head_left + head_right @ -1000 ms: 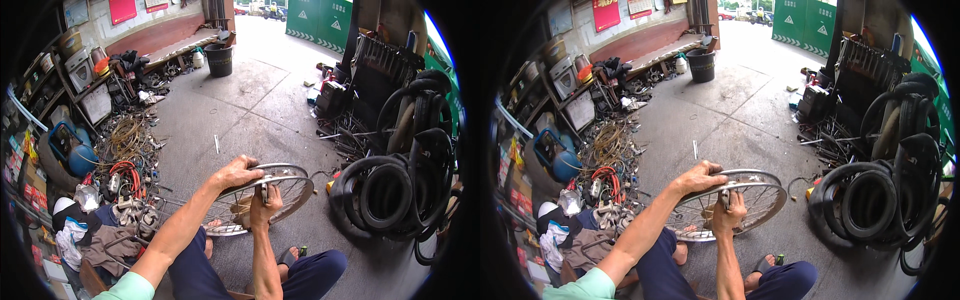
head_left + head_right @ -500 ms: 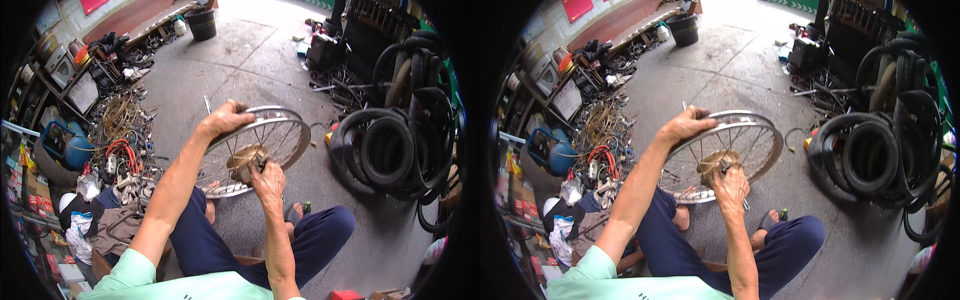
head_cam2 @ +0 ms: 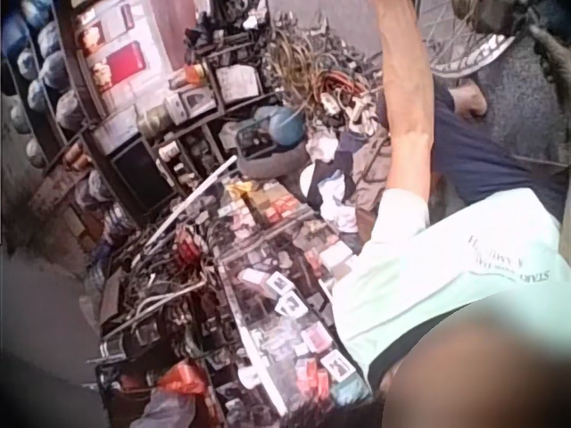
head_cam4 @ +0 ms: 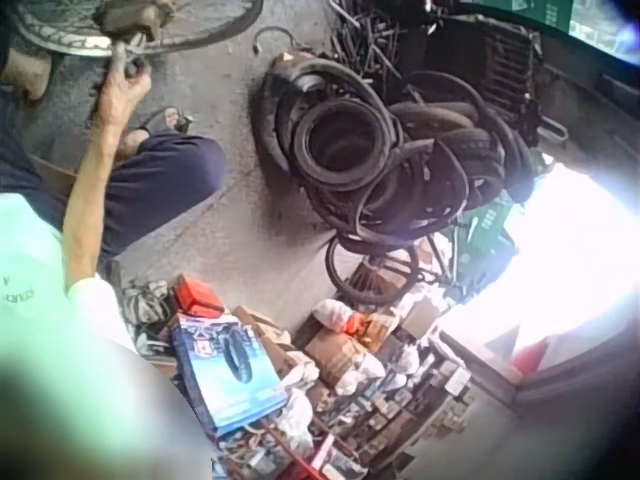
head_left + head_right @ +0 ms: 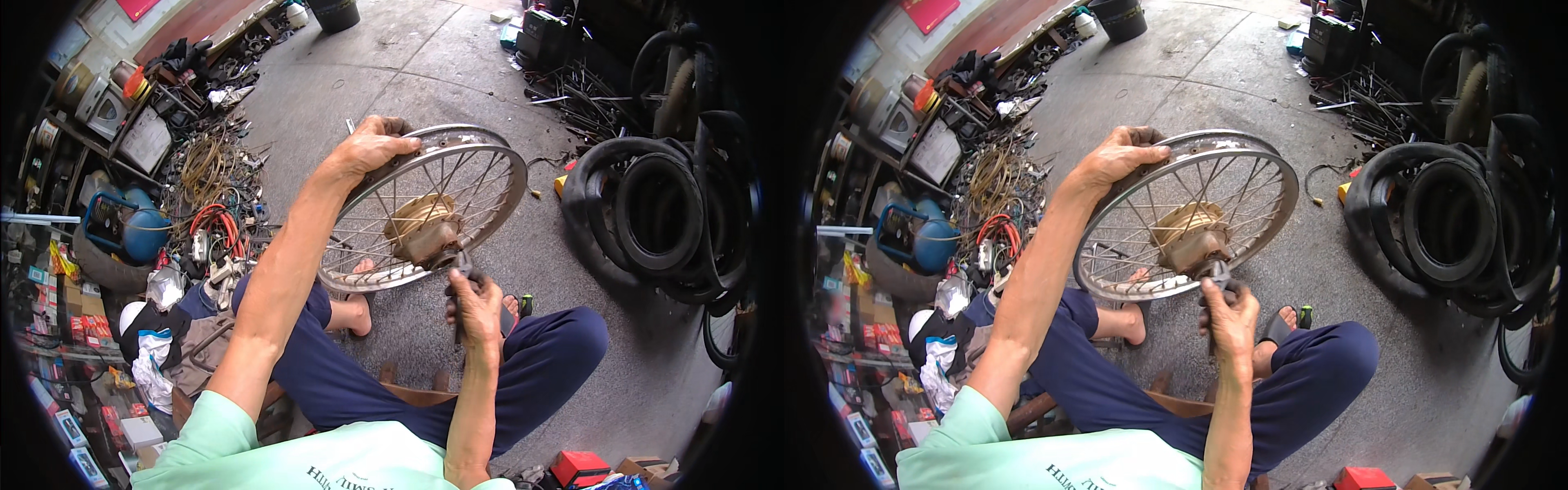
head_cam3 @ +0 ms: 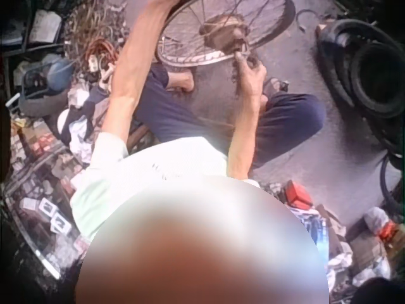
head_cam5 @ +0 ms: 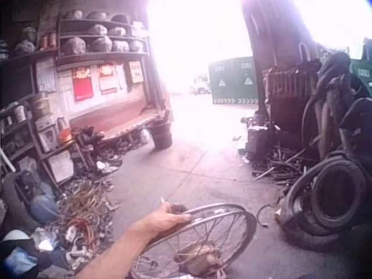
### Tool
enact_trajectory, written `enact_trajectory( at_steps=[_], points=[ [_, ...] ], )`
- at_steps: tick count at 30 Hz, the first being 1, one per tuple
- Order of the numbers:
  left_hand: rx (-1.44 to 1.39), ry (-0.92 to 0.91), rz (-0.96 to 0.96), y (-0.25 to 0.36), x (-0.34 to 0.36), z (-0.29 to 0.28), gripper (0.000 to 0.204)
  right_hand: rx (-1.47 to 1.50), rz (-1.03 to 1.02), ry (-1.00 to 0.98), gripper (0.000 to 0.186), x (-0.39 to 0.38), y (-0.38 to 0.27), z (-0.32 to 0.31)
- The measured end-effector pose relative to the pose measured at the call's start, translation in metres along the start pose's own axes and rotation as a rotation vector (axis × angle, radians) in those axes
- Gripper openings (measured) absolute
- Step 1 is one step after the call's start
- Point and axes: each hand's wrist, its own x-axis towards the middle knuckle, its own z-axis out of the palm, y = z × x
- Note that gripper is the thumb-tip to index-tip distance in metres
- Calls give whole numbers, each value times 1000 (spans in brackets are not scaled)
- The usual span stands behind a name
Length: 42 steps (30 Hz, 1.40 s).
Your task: The person sits on the floor and uses a screwdriver and wrench to adjust the spokes and rim of a bicycle wheel. They rotate the wheel frequently to access different sections while tightening components.
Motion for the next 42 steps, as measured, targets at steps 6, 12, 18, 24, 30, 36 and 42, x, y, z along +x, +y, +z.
enact_trajectory(
  at_steps=[6,12,18,24,30,36,42],
  points=[
    [83,392,10,12,1,50,58,11,-75,102,41,2,-11,-32],
    [-147,488,-127,9,-24,95,43,23,-190,86,34,-6,-21,-43],
    [-644,502,240,0,-96,138,26,-37,-109,106,33,-22,-26,-50],
    [-545,677,162,-25,-112,118,28,-232,-182,174,40,-17,-5,-64],
    [-541,853,53,-46,-128,84,20,-511,-153,288,41,-47,51,-87],
    [-700,817,103,-81,-152,20,14,-720,-14,276,63,-43,116,-88],
    [-655,998,-39,-113,-182,-12,15,-432,-71,294,38,-17,198,-78]
  ],
)
